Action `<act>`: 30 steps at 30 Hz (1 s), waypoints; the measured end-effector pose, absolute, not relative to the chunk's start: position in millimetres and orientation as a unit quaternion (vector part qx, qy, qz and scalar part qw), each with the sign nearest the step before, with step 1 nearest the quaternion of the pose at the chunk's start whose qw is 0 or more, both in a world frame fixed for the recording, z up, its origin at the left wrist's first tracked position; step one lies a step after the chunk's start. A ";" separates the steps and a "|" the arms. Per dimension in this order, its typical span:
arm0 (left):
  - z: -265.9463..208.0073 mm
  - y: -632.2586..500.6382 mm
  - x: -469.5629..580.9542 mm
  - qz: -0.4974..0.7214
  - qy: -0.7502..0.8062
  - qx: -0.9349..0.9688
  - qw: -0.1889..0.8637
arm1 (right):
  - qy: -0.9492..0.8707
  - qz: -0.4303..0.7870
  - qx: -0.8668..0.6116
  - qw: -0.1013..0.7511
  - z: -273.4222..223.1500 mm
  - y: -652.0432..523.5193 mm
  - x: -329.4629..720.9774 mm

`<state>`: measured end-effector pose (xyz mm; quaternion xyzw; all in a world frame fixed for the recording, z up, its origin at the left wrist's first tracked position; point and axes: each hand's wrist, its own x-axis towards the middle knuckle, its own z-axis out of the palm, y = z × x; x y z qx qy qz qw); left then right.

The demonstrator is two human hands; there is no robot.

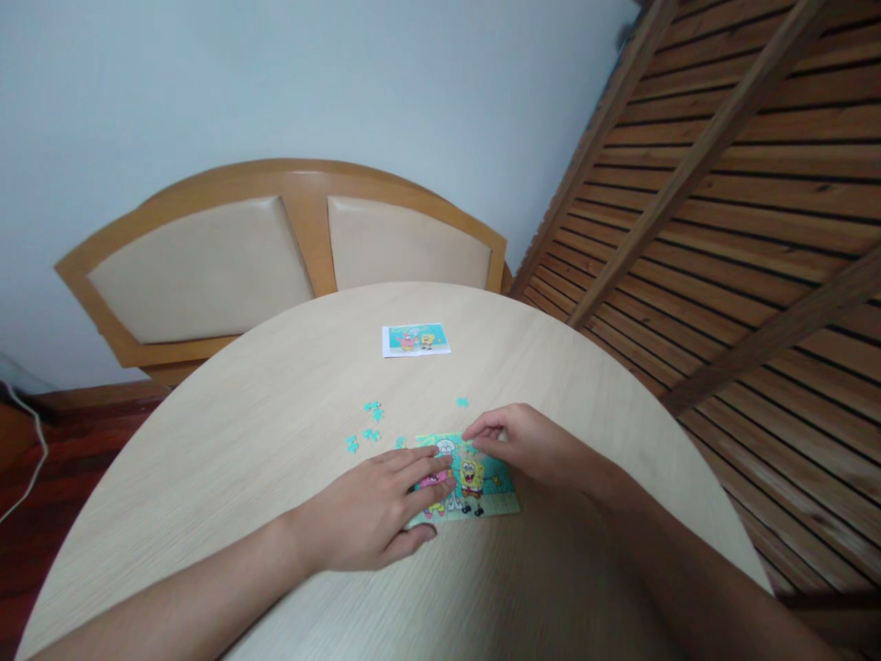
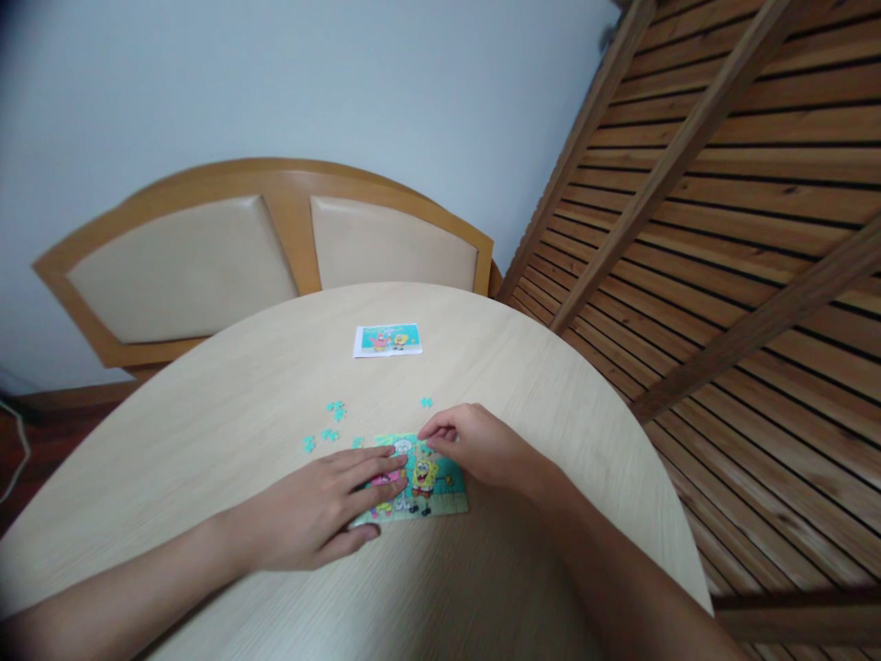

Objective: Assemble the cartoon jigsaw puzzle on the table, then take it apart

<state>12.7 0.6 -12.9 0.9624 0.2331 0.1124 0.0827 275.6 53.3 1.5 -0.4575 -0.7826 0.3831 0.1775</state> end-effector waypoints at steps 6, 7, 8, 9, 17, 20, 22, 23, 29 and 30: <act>-13.1 1.1 12.3 0.097 0.233 0.964 0.080 | -0.816 0.356 -0.424 0.167 0.7 52.5 272.1; -13.4 1.1 12.0 0.099 0.234 0.964 0.083 | -0.814 0.354 -0.430 0.168 1.5 52.1 271.4; -13.8 1.0 11.7 0.103 0.235 0.963 0.085 | -0.811 0.352 -0.436 0.169 2.4 51.8 270.7; -14.1 1.0 11.4 0.109 0.235 0.962 0.088 | -0.810 0.349 -0.440 0.168 3.2 51.5 269.9; -13.0 0.5 12.0 0.109 0.234 0.962 0.087 | -0.821 0.320 -0.444 0.162 2.6 51.9 266.2; -12.7 0.4 12.4 0.098 0.236 0.964 0.079 | -0.824 0.315 -0.440 0.168 2.5 51.7 266.5; -12.6 0.4 12.3 0.094 0.237 0.964 0.076 | -0.825 0.316 -0.438 0.168 3.5 51.4 266.9; -12.6 0.4 12.2 0.096 0.237 0.964 0.076 | -0.825 0.317 -0.436 0.168 4.0 51.2 267.1; -12.2 0.5 12.3 0.101 0.234 0.964 0.082 | -0.830 0.309 -0.432 0.170 3.7 52.2 267.7; -12.1 0.6 12.5 0.100 0.234 0.964 0.082 | -0.830 0.309 -0.432 0.169 3.1 52.4 267.8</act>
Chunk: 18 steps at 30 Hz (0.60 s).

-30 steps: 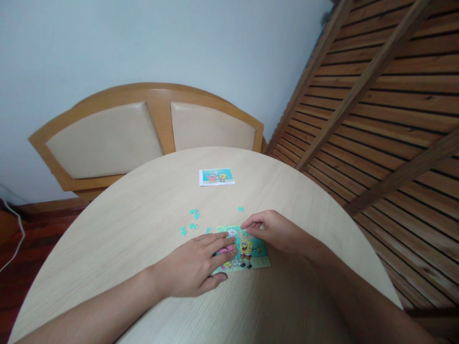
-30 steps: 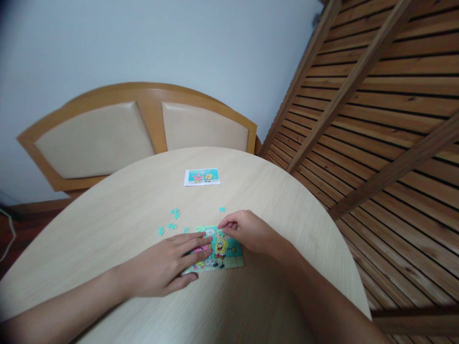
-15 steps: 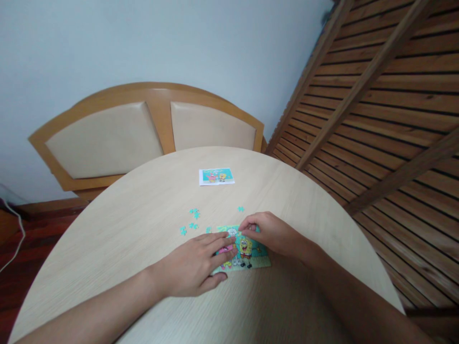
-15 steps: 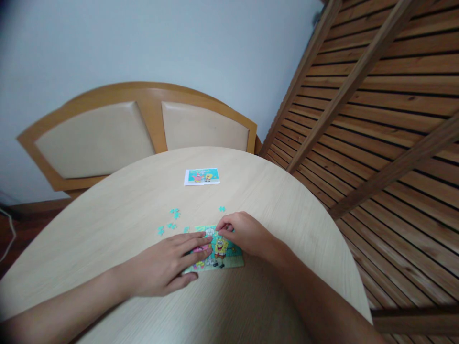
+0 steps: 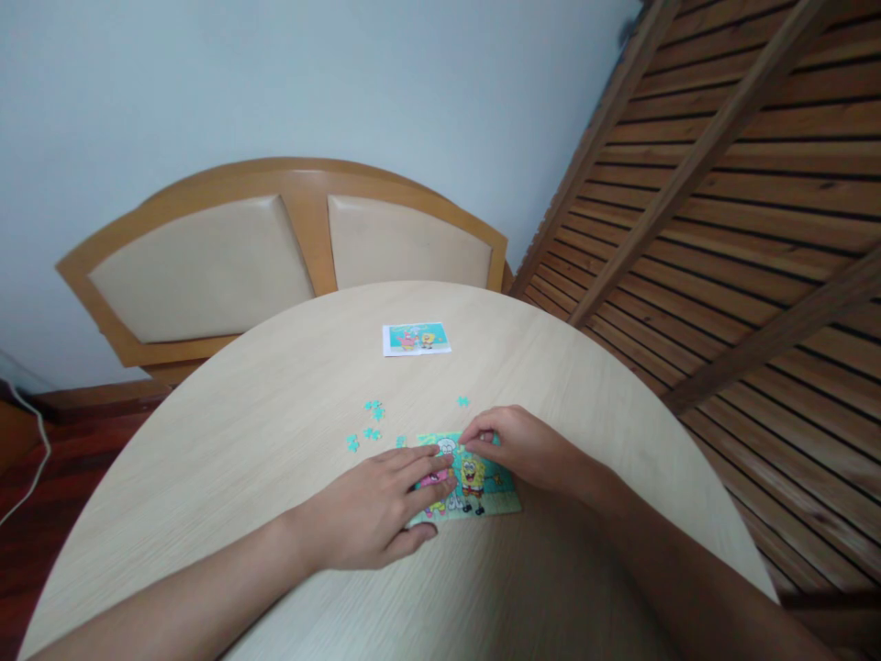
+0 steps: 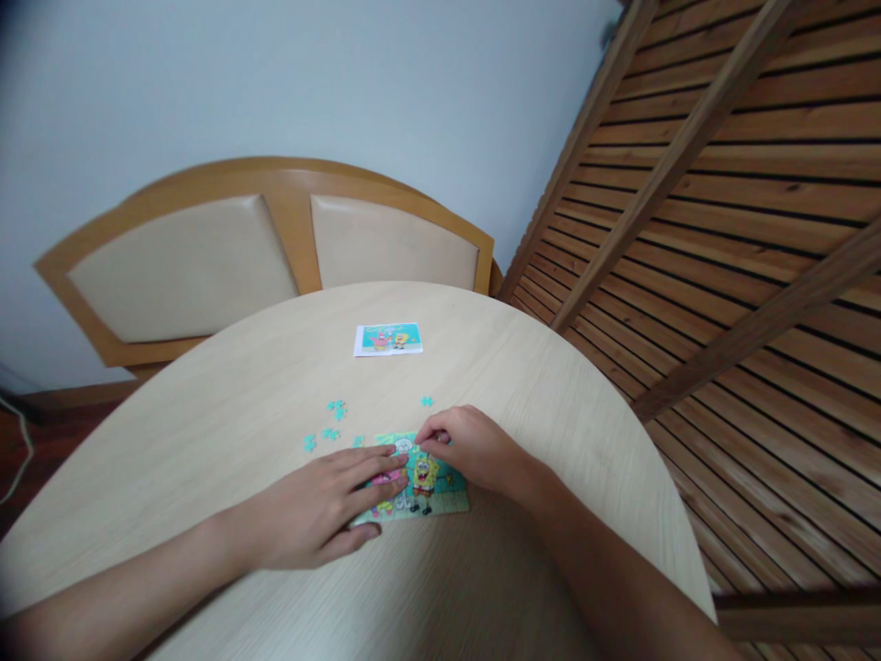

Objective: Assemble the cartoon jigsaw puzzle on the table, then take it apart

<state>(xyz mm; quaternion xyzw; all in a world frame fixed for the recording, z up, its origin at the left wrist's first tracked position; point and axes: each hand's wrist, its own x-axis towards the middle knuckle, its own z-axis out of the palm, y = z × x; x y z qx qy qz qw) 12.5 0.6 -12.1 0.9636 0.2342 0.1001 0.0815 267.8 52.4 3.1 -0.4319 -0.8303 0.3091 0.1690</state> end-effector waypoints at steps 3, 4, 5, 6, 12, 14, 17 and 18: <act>-11.9 0.5 13.1 0.100 0.235 0.964 0.079 | -0.831 0.307 -0.433 0.167 2.2 52.8 267.4; -11.9 0.2 13.3 0.100 0.235 0.964 0.079 | -0.830 0.308 -0.434 0.167 2.4 52.7 267.2; -11.8 -0.3 13.6 0.099 0.235 0.964 0.078 | -0.830 0.308 -0.433 0.167 2.7 52.6 266.9; -11.7 -1.1 13.9 0.099 0.235 0.964 0.077 | -0.830 0.308 -0.433 0.168 3.2 52.4 266.8; -11.4 -7.5 16.7 0.094 0.249 0.962 0.067 | -0.816 0.331 -0.442 0.171 4.9 51.1 268.8; -10.7 -7.6 17.3 0.101 0.249 0.960 0.075 | -0.809 0.342 -0.445 0.177 3.6 51.2 270.1; -8.2 -4.7 17.3 0.112 0.247 0.958 0.096 | -0.801 0.355 -0.439 0.199 1.5 51.3 269.7; -7.1 -3.1 17.0 0.120 0.247 0.956 0.104 | -0.800 0.357 -0.435 0.210 1.0 51.1 268.6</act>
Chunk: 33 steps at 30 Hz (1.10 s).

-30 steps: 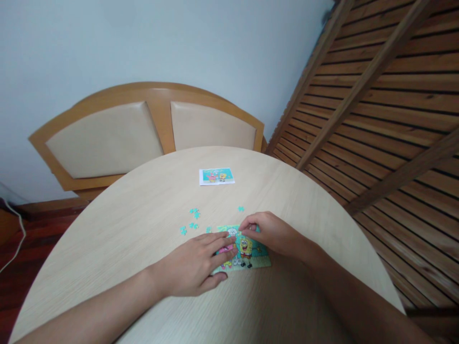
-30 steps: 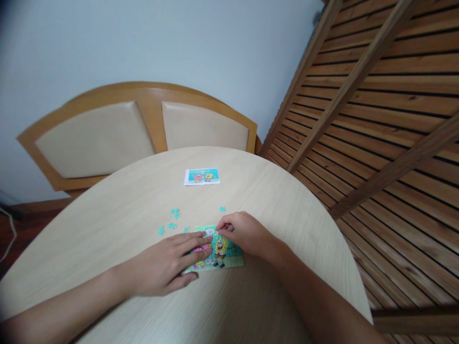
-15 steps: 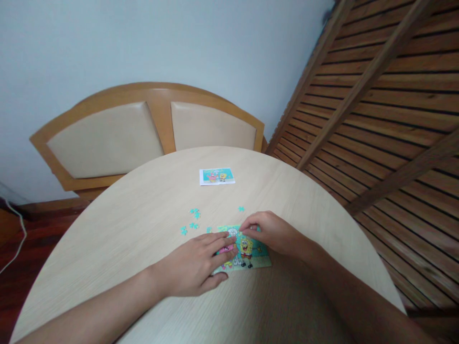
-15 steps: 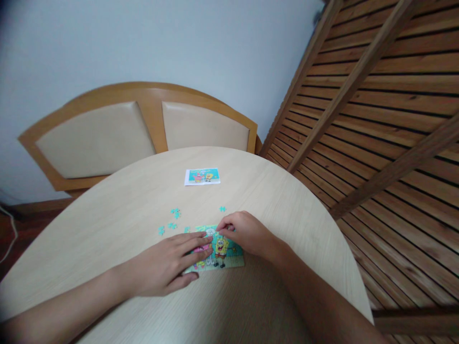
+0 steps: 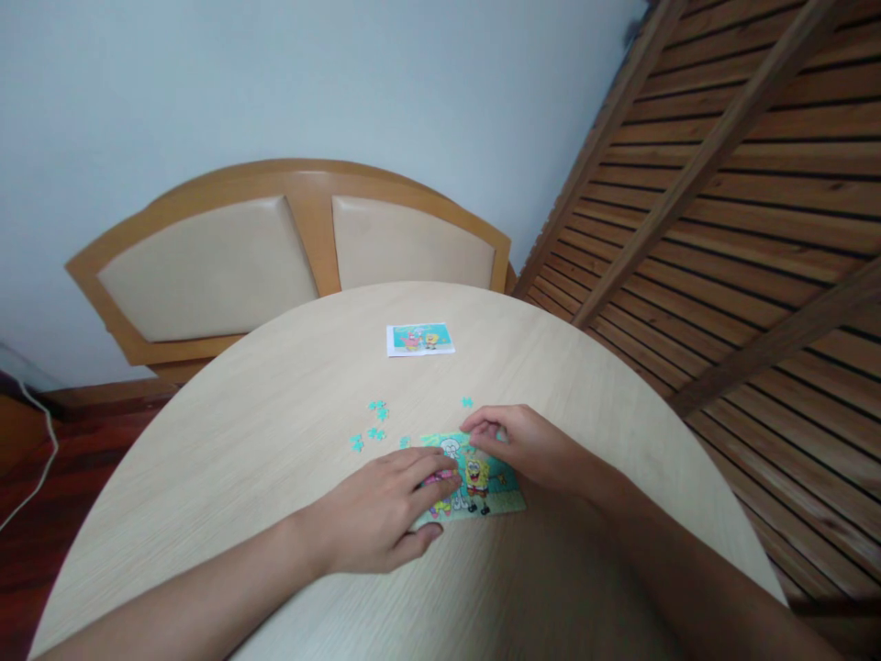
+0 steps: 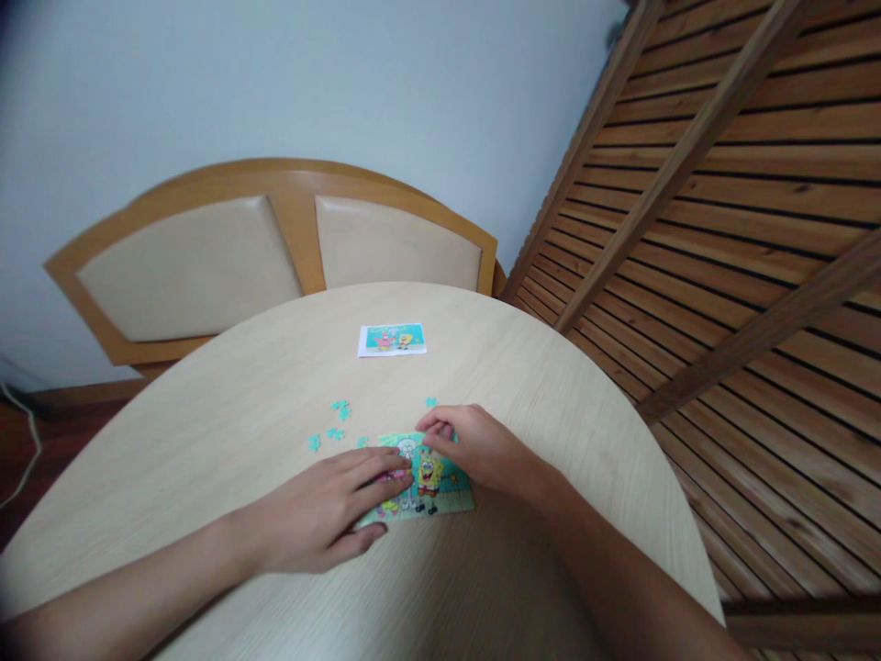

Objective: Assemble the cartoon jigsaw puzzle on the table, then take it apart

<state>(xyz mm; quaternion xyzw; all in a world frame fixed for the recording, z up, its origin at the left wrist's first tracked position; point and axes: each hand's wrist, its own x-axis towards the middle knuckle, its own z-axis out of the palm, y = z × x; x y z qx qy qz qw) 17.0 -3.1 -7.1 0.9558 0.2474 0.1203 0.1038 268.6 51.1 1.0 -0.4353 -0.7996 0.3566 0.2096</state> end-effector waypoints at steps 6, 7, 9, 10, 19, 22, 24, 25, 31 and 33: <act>-5.9 7.9 13.9 0.200 0.335 0.912 0.126 | -0.791 0.345 -0.437 0.252 -3.5 46.3 251.3; -7.4 9.4 13.4 0.215 0.358 0.899 0.131 | -0.792 0.345 -0.432 0.259 -5.8 45.1 247.5; -11.0 11.8 12.8 0.246 0.389 0.876 0.147 | -0.796 0.350 -0.412 0.273 -11.7 42.6 240.1; -12.8 12.6 12.8 0.258 0.398 0.866 0.156 | -0.797 0.354 -0.402 0.279 -14.9 41.3 236.7; -18.5 15.1 14.5 0.288 0.409 0.842 0.202 | -0.794 0.355 -0.389 0.304 -26.5 35.4 223.5; -20.0 15.9 14.6 0.291 0.416 0.837 0.206 | -0.794 0.356 -0.386 0.306 -25.9 36.2 224.2; -21.0 16.4 14.6 0.291 0.425 0.832 0.205 | -0.794 0.356 -0.386 0.305 -26.1 36.7 224.5; -21.3 16.6 14.5 0.292 0.429 0.830 0.206 | -0.794 0.355 -0.387 0.306 -26.3 36.9 224.4; -22.4 17.5 15.2 0.311 0.437 0.810 0.235 | -0.794 0.344 -0.393 0.310 -26.4 36.6 223.2; -23.2 18.1 15.6 0.319 0.439 0.804 0.243 | -0.795 0.339 -0.396 0.311 -25.9 36.5 223.2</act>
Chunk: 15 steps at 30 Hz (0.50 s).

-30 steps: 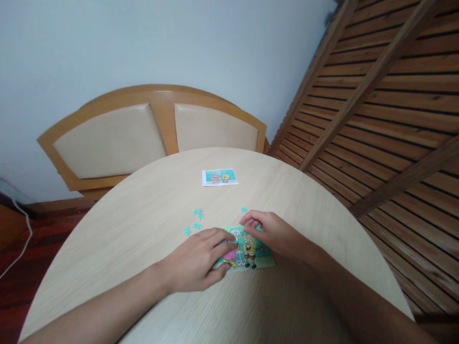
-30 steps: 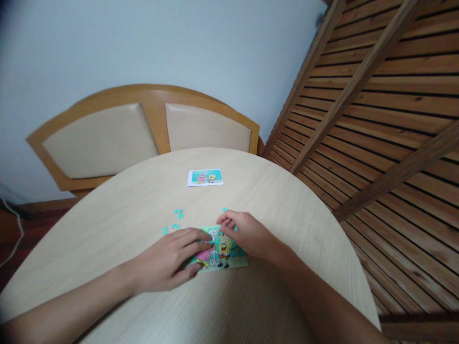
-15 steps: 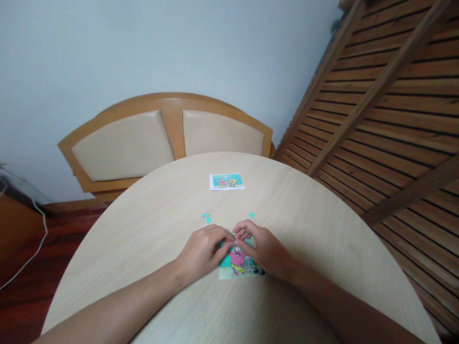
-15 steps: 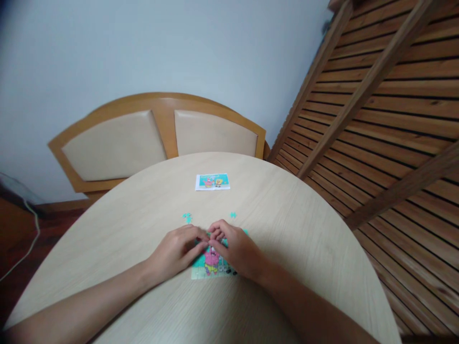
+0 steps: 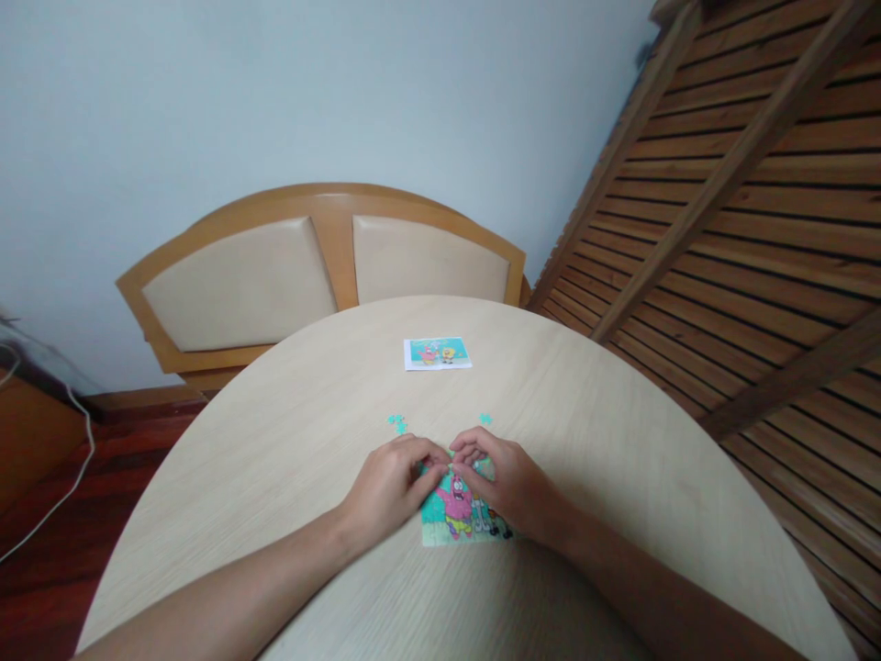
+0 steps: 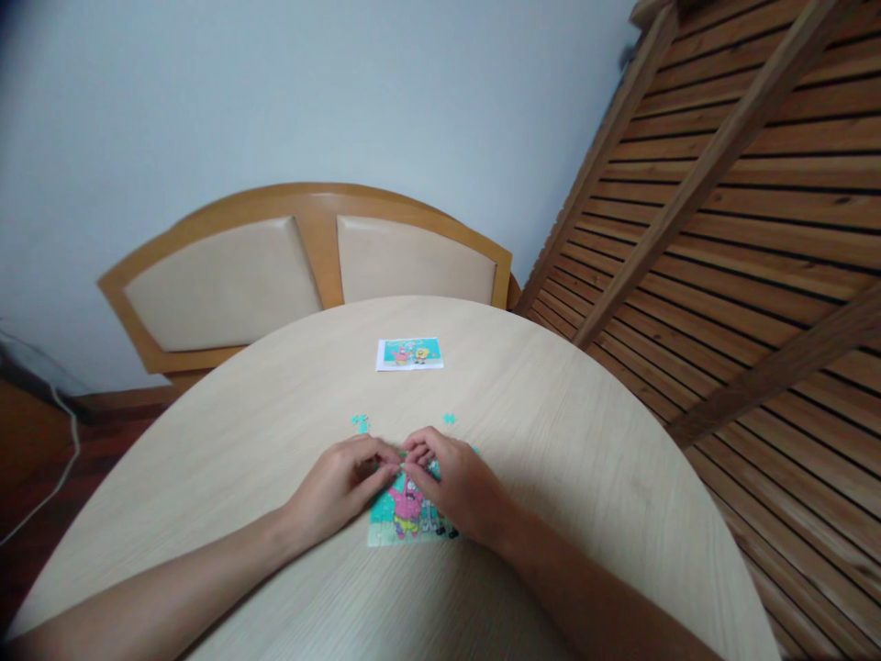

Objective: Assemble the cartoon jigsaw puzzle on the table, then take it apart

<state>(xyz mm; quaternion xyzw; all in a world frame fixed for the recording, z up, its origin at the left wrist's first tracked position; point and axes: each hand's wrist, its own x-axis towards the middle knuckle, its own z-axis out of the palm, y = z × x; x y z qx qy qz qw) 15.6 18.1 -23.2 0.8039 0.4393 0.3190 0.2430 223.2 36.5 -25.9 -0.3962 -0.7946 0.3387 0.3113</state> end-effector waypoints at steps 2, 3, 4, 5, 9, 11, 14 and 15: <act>-24.2 18.9 16.0 0.325 0.440 0.798 0.253 | -0.796 0.334 -0.398 0.312 -25.2 36.3 223.5; -24.7 19.5 16.1 0.328 0.440 0.795 0.259 | -0.797 0.330 -0.398 0.312 -24.8 36.3 223.7; -25.1 20.0 16.1 0.331 0.441 0.792 0.263 | -0.798 0.326 -0.400 0.312 -24.3 36.4 223.9; -25.5 20.5 16.0 0.333 0.442 0.789 0.268 | -0.798 0.321 -0.402 0.313 -23.9 36.6 224.2; -26.5 21.9 15.0 0.337 0.451 0.779 0.276 | -0.793 0.309 -0.417 0.320 -23.6 39.3 225.2; -26.7 22.0 14.6 0.333 0.455 0.778 0.276 | -0.790 0.308 -0.419 0.325 -24.5 40.9 225.8; -26.4 21.6 14.4 0.326 0.458 0.781 0.272 | -0.787 0.308 -0.420 0.332 -25.2 41.7 226.4; -26.3 21.4 14.4 0.323 0.460 0.782 0.270 | -0.786 0.310 -0.420 0.331 -25.1 41.5 226.5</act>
